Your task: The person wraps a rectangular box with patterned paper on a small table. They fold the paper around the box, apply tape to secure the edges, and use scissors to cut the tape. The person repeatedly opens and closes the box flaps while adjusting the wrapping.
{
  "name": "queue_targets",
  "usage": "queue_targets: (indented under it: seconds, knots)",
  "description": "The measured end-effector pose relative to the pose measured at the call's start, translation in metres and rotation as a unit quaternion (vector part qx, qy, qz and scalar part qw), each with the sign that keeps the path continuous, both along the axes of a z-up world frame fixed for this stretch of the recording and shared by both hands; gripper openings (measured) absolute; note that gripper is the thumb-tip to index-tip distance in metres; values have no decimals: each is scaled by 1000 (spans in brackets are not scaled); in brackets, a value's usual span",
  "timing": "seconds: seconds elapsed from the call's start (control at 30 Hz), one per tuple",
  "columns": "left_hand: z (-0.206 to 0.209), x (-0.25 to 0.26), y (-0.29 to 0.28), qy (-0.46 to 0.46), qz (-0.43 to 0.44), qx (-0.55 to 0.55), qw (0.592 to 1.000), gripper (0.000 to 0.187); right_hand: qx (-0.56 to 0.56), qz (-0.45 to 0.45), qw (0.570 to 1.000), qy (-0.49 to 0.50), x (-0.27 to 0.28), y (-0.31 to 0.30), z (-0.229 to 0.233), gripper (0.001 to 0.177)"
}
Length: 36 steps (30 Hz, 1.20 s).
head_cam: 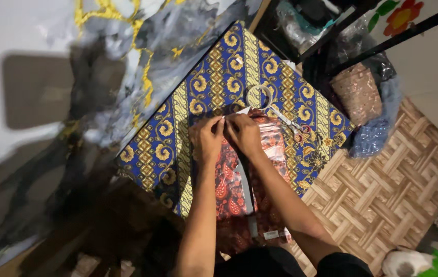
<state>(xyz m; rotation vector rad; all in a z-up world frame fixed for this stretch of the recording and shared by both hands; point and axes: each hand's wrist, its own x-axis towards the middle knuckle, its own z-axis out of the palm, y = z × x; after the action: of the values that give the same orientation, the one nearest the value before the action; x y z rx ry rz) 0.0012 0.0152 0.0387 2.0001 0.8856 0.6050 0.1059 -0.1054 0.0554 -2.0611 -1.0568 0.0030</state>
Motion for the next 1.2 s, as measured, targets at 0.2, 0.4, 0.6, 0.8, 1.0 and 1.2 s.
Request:
queue_targets:
  seconds: [0.2, 0.4, 0.6, 0.8, 1.0, 1.2]
  knots:
    - [-17, -5, -3, -20, -3, 29, 999, 19, -8, -15, 999, -31, -6, 9, -8, 21]
    - [-14, -6, -3, 37, -17, -81, 996, 22, -31, -20, 999, -17, -3, 8, -11, 22]
    - [-1, -2, -1, 16, -20, 20, 999, 21, -34, 22, 999, 35, 11, 2, -11, 22]
    - [-4, -3, 0, 27, -25, 28, 999, 16, -58, 44, 997, 20, 17, 2, -13, 23]
    - [-10, -5, 1, 8, -39, 61, 997, 19, -73, 71, 994, -45, 19, 2, -4, 18]
    - [-11, -6, 1, 12, -40, 57, 997, 21, -111, 110, 982, -103, 27, 5, 5, 15]
